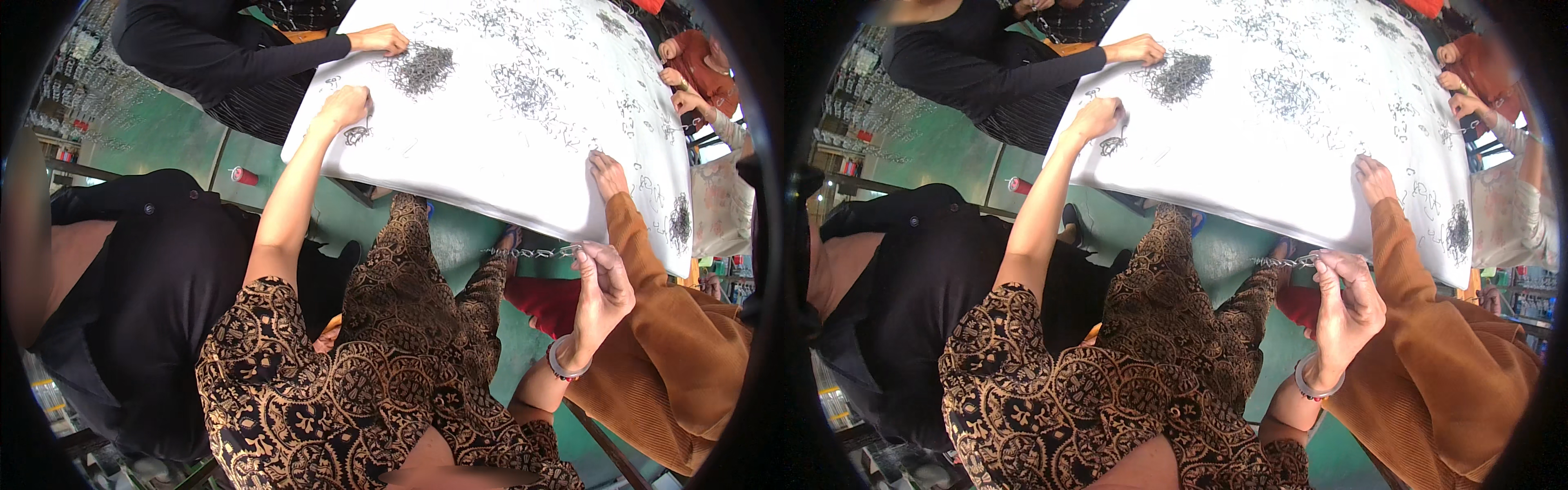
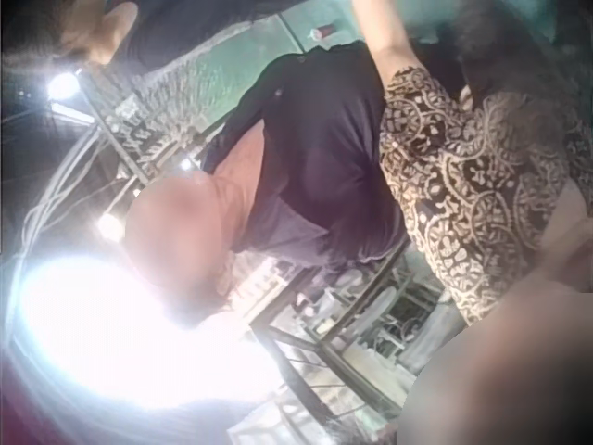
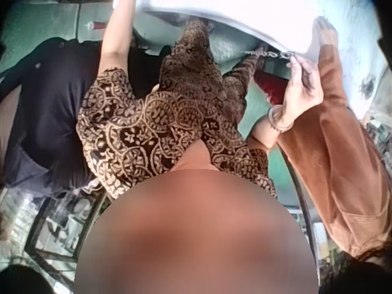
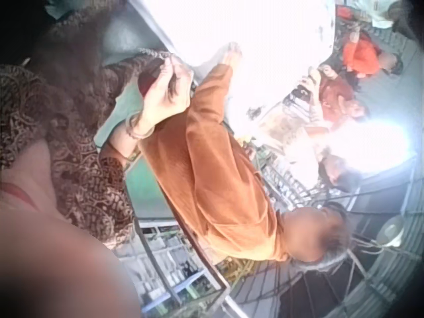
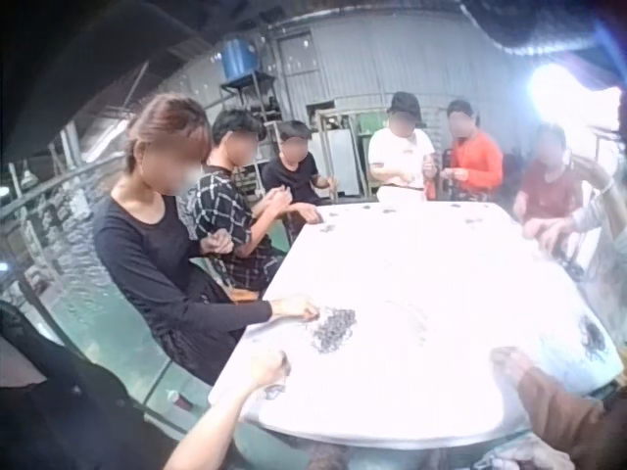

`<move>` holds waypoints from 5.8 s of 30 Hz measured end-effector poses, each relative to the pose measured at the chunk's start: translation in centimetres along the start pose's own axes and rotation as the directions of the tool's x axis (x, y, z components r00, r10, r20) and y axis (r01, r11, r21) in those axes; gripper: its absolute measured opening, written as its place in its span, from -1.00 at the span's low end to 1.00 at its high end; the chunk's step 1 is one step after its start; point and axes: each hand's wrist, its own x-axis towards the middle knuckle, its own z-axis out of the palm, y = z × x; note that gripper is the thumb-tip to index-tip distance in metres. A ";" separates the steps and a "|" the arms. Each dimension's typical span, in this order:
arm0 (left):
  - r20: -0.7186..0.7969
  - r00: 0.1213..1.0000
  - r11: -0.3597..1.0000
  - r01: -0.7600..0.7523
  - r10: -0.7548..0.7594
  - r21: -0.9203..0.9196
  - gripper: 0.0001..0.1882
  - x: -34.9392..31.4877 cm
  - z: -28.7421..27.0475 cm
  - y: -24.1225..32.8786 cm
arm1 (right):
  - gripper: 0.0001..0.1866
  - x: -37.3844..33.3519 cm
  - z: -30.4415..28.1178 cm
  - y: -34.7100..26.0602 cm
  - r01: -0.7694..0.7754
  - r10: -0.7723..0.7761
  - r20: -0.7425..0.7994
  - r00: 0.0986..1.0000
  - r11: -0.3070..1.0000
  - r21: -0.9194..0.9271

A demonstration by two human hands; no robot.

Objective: The person repeatedly picks up paperclips from a white table and links them together by hand, forming a growing chain. Other people around the table perform the same action simultaneously.

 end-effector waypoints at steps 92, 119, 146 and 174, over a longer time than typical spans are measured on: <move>-0.913 0.026 0.720 -0.605 -0.407 -0.339 -0.81 -18.8 -26.6 3.3 | -0.88 11.9 10.6 23.0 -0.126 0.101 -0.174 0.980 0.982 -0.141; -0.665 0.106 0.550 -0.475 -0.739 -0.687 -0.58 -17.7 -18.6 -6.2 | -0.78 13.5 7.8 27.5 -0.201 0.194 -0.210 0.958 0.980 -0.012; -0.837 0.005 0.750 -0.441 -0.547 -0.493 -0.78 -15.5 -14.1 -6.8 | -0.85 13.0 8.3 26.2 -0.222 0.349 -0.199 0.916 0.853 0.472; -0.296 0.898 0.931 -0.251 0.326 0.265 -0.86 2.4 6.2 8.0 | -0.85 12.0 9.2 22.5 -0.288 0.372 -0.202 0.906 0.892 0.348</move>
